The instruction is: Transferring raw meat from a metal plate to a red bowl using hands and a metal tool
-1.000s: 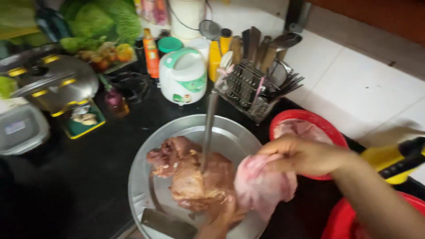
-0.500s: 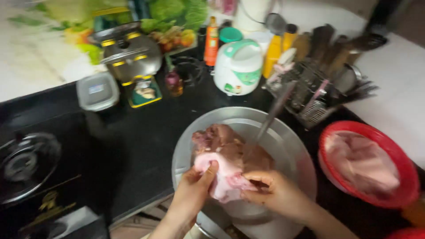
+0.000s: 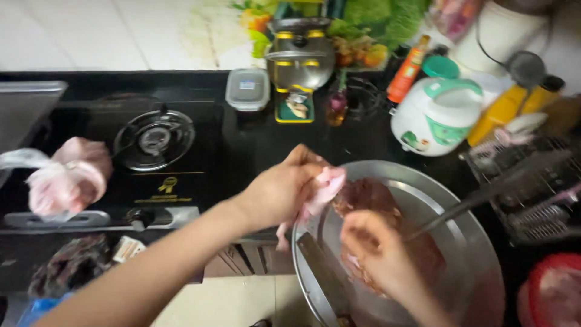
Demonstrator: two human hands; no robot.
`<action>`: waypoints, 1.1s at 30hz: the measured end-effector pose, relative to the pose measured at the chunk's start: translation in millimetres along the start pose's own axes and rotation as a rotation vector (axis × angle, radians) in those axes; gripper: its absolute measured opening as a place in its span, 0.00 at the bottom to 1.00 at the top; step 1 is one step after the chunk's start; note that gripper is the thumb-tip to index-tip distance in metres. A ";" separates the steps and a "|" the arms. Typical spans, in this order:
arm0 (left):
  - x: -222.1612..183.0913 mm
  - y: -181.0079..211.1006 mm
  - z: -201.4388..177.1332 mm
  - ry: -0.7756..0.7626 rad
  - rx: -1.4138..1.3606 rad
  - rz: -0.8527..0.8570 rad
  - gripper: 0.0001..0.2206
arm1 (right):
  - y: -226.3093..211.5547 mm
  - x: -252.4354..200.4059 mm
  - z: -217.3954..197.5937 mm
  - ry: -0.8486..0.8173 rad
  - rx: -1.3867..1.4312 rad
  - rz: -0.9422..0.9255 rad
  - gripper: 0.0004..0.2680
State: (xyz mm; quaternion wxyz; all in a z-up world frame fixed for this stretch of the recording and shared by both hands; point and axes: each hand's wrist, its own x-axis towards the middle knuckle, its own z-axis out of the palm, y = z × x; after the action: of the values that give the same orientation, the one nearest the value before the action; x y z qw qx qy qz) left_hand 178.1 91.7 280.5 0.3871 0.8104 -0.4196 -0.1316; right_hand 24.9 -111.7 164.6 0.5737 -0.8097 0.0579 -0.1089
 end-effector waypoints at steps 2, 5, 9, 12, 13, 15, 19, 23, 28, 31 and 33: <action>1.1 14.4 -27.7 -0.080 -0.078 -0.048 0.19 | -37.6 27.6 -3.3 0.087 -0.070 -0.133 0.08; 15.8 2.8 -49.7 -0.256 0.090 0.062 0.14 | -79.1 67.5 -3.7 -0.004 0.021 -0.203 0.32; 35.9 -11.8 -57.0 -0.073 0.162 0.313 0.13 | -133.5 99.5 10.1 -0.264 -0.042 -0.342 0.29; 37.0 -4.2 -65.4 0.038 0.167 0.222 0.12 | -93.5 131.0 17.7 -0.160 -0.053 -0.210 0.13; 37.2 -1.6 -67.8 0.115 0.197 0.145 0.11 | -68.4 144.8 16.5 -0.017 -0.165 -0.195 0.09; 35.7 -4.1 -72.0 0.157 0.153 0.135 0.11 | -102.1 137.4 23.2 -0.029 -0.022 -0.172 0.09; 36.6 -13.2 -71.3 0.210 -0.147 0.190 0.10 | -115.5 139.7 22.0 -0.159 0.390 -0.054 0.11; 23.9 -25.9 -76.9 0.118 -0.374 0.248 0.07 | -126.3 132.2 -5.1 -0.266 0.520 0.019 0.14; -17.3 -11.0 -75.3 -0.147 -0.645 0.005 0.06 | -184.8 101.2 -4.1 -0.309 0.676 0.020 0.12; -4.8 -53.9 -46.7 -0.100 -0.736 -0.013 0.04 | -155.6 122.1 -22.3 -0.389 0.610 -0.023 0.12; -5.5 -56.4 -41.0 -0.061 -0.723 0.004 0.03 | -104.7 146.7 -43.8 -0.413 0.540 -0.009 0.11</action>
State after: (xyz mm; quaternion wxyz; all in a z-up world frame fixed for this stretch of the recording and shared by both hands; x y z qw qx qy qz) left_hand 229.4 136.8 265.5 0.6364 0.6160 -0.3587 -0.2947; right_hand 153.3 -148.9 293.2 0.7667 -0.6336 -0.0942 0.0435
